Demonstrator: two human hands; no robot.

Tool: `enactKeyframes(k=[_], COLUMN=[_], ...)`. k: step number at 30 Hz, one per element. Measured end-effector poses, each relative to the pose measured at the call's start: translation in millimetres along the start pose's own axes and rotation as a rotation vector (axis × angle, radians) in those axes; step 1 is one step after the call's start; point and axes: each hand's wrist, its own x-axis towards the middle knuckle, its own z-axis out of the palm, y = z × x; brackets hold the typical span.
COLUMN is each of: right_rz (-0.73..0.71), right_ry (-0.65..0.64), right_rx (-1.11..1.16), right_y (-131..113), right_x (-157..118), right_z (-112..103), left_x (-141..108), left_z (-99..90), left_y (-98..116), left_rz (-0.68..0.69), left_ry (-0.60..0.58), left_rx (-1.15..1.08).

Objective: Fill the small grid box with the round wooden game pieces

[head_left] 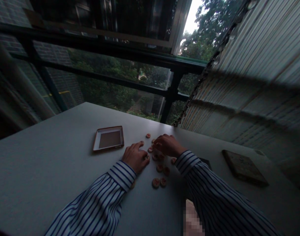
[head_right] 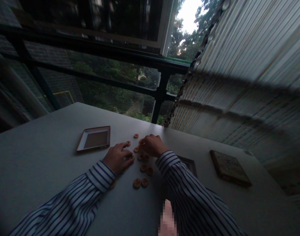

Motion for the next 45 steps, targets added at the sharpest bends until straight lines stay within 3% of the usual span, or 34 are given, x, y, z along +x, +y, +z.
enactKeyframes(k=[6,13,17,24,41,45], right_rz=[-0.021,-0.033,-0.03,-0.031,-0.018,-0.028], right_ry=[-0.005,-0.014,-0.008,0.035,-0.082,-0.058], right_rx=[-0.008,-0.074,-0.093,-0.066,-0.153,-0.102], right_y=[1.1,-1.7,-3.2,-4.4,-7.8,-5.6], right_x=[0.6,1.0,0.7,-0.9,1.5,1.6], right_z=[1.2,3.7,4.8,5.5,1.9,2.7], left_x=[0.7,9.5,11.1,11.1,11.5,11.2], left_z=[1.5,-6.7,-12.3,-15.7,-10.7,-8.2], left_y=[-4.7,-22.9,-26.7,-22.7,-18.9,-18.7], left_rz=[0.022,-0.085,-0.15,-0.174,-0.154,-0.128], left_ry=[0.061,0.309,0.379,0.398,0.385,0.383], left_rx=[-0.029,-0.147,-0.172,-0.21,-0.236,-0.245])
